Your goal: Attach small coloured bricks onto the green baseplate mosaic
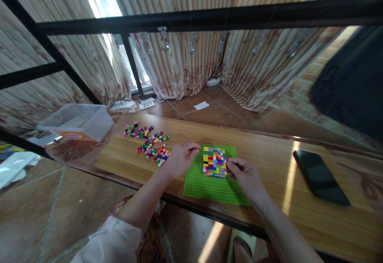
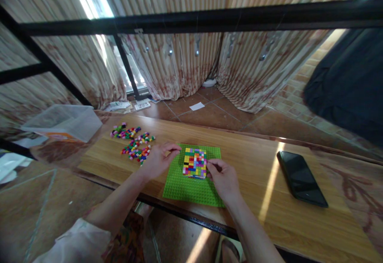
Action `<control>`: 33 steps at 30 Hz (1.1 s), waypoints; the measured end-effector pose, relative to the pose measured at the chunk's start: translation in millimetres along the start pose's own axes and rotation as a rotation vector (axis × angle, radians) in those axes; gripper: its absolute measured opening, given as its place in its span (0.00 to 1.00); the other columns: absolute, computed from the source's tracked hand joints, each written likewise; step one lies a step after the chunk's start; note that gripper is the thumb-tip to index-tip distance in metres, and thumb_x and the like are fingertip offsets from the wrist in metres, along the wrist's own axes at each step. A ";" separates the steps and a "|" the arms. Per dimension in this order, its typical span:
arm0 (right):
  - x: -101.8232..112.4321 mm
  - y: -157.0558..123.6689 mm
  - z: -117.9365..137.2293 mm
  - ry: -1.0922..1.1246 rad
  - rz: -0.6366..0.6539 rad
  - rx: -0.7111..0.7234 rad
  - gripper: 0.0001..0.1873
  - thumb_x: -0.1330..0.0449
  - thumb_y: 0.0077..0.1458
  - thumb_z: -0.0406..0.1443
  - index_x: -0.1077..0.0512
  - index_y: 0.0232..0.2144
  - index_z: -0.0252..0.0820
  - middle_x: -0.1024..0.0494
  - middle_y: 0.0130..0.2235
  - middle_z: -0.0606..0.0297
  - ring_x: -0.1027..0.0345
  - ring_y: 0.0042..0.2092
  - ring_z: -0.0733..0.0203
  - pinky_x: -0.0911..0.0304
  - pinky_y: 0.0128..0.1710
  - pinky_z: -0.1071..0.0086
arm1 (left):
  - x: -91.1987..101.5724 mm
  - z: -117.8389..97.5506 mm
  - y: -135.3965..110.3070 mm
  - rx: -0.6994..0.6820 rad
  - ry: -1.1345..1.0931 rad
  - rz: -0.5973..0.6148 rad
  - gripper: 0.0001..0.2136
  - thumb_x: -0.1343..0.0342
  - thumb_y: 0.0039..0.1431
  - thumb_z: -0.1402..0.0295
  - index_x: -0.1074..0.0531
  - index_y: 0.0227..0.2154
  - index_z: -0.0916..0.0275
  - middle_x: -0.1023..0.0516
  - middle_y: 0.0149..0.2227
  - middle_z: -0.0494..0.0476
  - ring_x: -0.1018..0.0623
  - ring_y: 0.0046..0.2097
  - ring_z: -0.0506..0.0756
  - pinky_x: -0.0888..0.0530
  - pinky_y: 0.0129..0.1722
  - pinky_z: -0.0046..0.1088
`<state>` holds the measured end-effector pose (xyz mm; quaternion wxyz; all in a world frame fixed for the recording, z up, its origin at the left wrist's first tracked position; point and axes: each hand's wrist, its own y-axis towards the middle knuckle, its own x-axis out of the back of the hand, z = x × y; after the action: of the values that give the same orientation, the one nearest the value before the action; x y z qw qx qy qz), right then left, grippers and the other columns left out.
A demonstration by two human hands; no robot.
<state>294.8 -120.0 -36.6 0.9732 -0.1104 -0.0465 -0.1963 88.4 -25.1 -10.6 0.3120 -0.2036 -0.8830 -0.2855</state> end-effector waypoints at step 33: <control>-0.9 -2.6 -1.7 0.025 -0.003 0.019 0.20 0.35 0.40 0.50 0.24 0.27 0.39 0.24 0.22 0.64 0.34 0.23 0.64 0.41 0.22 0.71 | -40.1 -19.7 -0.6 -0.187 0.263 -0.113 0.07 0.47 0.61 0.69 0.24 0.31 0.57 0.21 0.38 0.52 0.27 0.42 0.53 0.34 0.48 0.38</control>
<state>293.1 -122.4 -37.8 0.9744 -0.0988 -0.0363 -0.1987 125.7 -45.3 -24.9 0.3879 -0.1428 -0.8142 -0.4076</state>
